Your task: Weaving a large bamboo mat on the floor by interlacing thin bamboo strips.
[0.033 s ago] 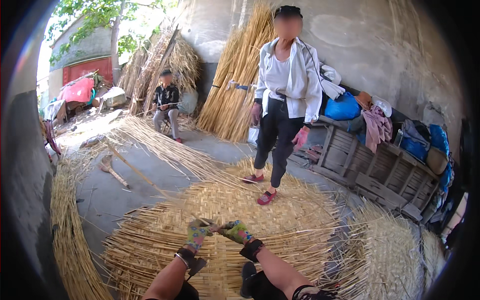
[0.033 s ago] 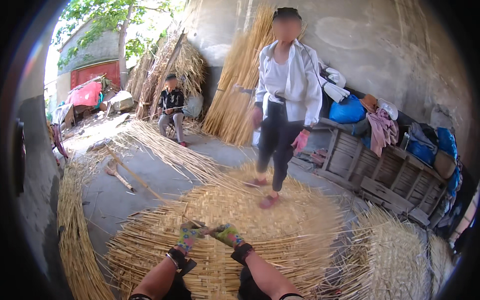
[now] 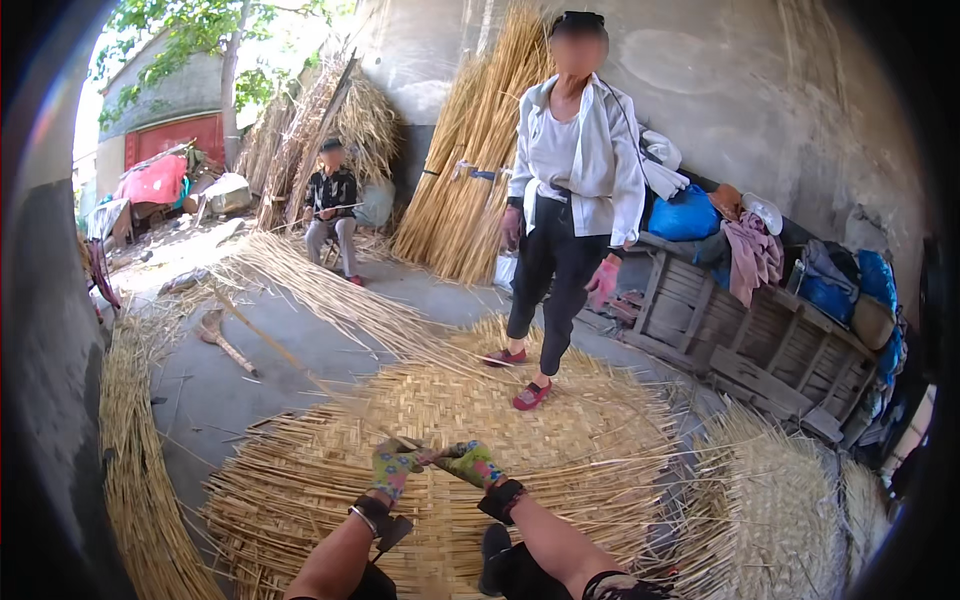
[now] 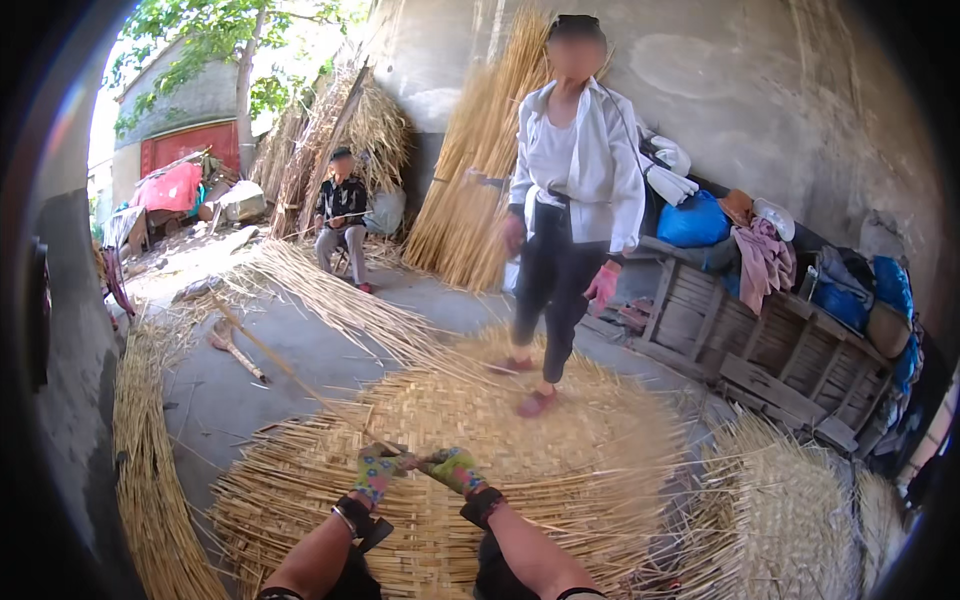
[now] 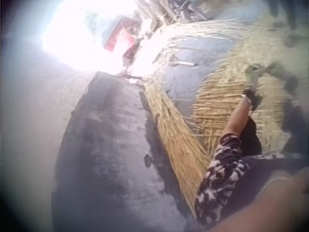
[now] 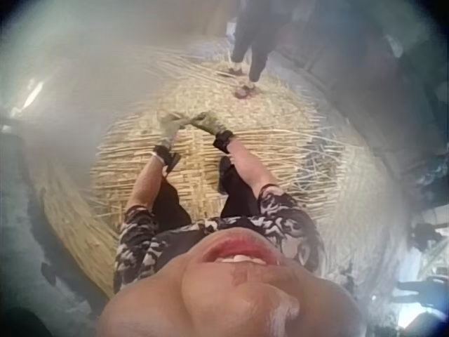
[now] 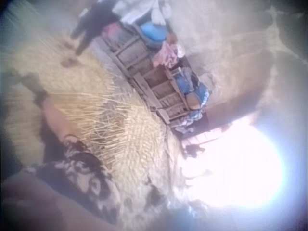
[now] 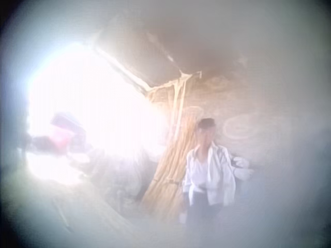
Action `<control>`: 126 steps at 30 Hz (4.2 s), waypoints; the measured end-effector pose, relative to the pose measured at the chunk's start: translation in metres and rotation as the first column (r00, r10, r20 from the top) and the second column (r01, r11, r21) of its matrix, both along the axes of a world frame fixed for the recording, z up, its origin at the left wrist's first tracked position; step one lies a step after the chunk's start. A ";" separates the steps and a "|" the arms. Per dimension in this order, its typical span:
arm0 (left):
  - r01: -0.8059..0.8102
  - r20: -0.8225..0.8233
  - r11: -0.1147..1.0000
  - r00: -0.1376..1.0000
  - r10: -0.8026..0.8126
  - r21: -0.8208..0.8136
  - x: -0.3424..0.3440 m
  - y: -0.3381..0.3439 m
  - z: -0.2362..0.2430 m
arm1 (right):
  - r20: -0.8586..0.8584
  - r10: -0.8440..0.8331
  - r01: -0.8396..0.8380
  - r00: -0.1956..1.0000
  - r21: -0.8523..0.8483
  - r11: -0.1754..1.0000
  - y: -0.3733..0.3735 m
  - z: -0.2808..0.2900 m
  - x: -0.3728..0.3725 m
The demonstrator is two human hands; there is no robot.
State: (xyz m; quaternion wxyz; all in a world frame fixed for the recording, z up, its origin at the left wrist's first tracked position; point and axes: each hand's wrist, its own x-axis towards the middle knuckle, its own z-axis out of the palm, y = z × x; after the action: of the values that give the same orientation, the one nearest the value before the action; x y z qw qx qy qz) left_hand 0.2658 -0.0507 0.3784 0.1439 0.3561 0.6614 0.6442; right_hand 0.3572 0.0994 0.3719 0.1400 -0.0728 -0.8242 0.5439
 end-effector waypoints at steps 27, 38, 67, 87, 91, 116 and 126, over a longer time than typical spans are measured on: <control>-0.254 0.495 0.935 0.863 0.102 0.249 -0.023 -0.016 0.005 | 0.205 -0.067 0.073 0.977 -0.022 0.997 0.008 0.002 0.002; -0.087 0.456 0.966 0.890 -0.035 0.245 0.003 -0.011 0.017 | 0.172 0.009 -0.009 0.985 0.004 1.000 -0.006 0.010 0.005; -0.393 0.582 0.887 0.790 0.192 0.241 -0.028 -0.018 0.013 | 0.180 -0.132 0.080 0.975 0.268 0.960 0.006 -0.005 0.006; -0.088 0.677 0.894 0.686 -0.266 0.440 -0.033 -0.012 -0.012 | 0.187 0.190 -0.146 0.964 -0.226 0.963 0.012 -0.004 0.002; 0.041 0.472 0.971 0.869 -0.152 0.237 -0.005 -0.010 0.021 | 0.185 0.221 -0.116 0.957 -0.455 0.883 0.010 0.000 0.005; -0.241 0.497 0.879 0.868 0.005 0.412 -0.023 -0.029 0.036 | 0.352 -0.030 0.116 0.936 -0.227 0.967 -0.006 -0.003 -0.003; -0.265 0.346 0.888 0.929 0.131 0.376 -0.048 -0.031 -0.003 | 0.310 0.200 -0.100 0.929 -0.310 0.946 -0.020 0.010 0.016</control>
State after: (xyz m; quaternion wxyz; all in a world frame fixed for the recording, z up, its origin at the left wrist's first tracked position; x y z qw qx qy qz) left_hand 0.2179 -0.0814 0.3758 0.0998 0.2024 0.5109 0.8295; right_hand 0.3734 0.0790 0.3822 -0.0577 -0.1208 -0.7508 0.6468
